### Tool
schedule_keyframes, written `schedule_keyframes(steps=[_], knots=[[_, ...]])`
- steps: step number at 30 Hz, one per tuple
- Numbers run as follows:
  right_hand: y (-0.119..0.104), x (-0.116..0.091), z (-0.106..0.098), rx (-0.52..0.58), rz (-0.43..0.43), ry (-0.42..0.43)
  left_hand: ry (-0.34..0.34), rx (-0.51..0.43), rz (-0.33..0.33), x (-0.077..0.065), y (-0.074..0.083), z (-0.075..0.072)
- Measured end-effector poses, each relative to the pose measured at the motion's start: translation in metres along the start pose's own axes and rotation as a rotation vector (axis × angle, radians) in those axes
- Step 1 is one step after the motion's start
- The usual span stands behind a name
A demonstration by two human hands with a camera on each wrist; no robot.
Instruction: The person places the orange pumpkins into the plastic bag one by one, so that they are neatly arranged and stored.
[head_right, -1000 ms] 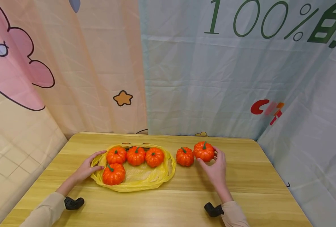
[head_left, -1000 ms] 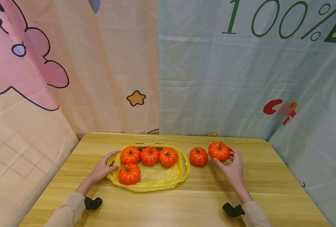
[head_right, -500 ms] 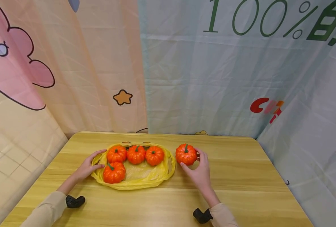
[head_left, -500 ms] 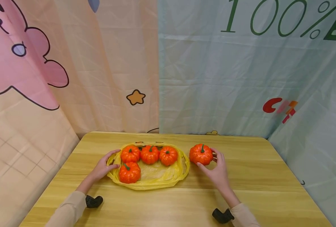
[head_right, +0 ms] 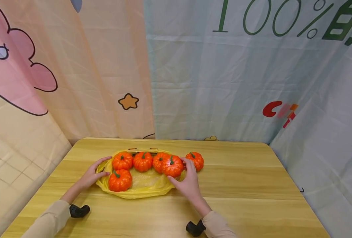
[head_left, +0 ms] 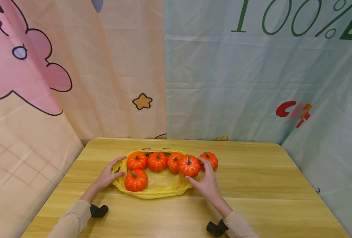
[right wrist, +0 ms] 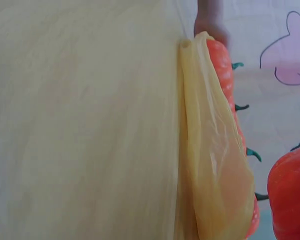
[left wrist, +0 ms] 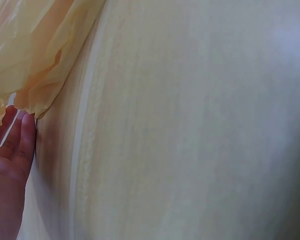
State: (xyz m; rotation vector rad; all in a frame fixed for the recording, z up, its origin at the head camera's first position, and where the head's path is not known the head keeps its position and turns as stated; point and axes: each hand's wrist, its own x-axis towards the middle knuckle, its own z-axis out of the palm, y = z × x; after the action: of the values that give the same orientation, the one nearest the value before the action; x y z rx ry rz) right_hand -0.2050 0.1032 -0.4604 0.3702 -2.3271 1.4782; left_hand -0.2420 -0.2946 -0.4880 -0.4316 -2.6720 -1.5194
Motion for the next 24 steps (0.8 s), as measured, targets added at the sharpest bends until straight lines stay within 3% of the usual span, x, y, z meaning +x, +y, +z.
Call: schedule_keyframes(steps=[12,24], knots=[[-0.009,-0.006,0.039,0.056,0.029,-0.156,0.005,-0.023,0.022,0.001,-0.001,0.001],[-0.012,-0.007,0.063,0.036,-0.023,-0.271,-0.001,0.003,-0.012,-0.001,0.002,0.0]])
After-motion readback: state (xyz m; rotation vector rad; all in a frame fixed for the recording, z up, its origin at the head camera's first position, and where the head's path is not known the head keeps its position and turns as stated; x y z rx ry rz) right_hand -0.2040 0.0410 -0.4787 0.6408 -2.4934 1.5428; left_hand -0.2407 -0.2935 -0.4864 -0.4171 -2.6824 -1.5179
